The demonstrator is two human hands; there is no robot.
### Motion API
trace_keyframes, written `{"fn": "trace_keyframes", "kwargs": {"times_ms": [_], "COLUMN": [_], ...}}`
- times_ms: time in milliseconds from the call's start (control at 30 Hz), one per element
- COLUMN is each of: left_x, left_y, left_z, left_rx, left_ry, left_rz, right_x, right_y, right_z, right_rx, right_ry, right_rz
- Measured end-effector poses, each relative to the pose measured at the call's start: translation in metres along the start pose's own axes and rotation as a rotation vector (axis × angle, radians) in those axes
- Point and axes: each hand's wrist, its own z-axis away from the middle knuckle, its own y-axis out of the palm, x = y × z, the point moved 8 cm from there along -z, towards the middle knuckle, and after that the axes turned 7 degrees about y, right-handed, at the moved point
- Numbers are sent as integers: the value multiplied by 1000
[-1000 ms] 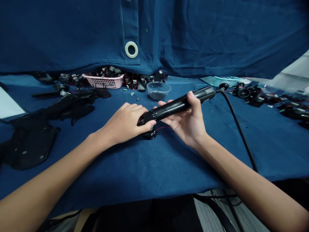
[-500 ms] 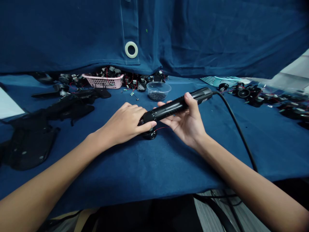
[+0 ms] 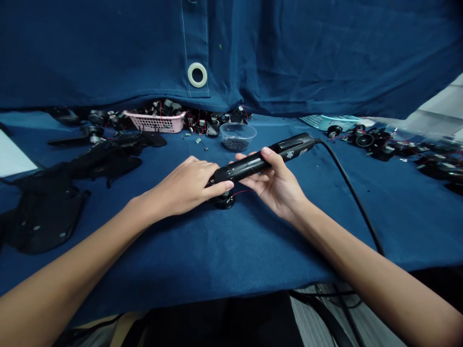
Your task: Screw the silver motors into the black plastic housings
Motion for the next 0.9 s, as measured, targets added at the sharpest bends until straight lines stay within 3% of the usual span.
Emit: {"fn": "trace_keyframes", "kwargs": {"times_ms": [900], "left_x": [7], "left_y": [3], "left_z": [3], "left_rx": [25], "left_ry": [-62], "left_rz": [192], "right_x": [-4], "right_y": [0], "right_z": [-1], "right_rx": [33], "right_ry": [-2], "right_rz": [6]}}
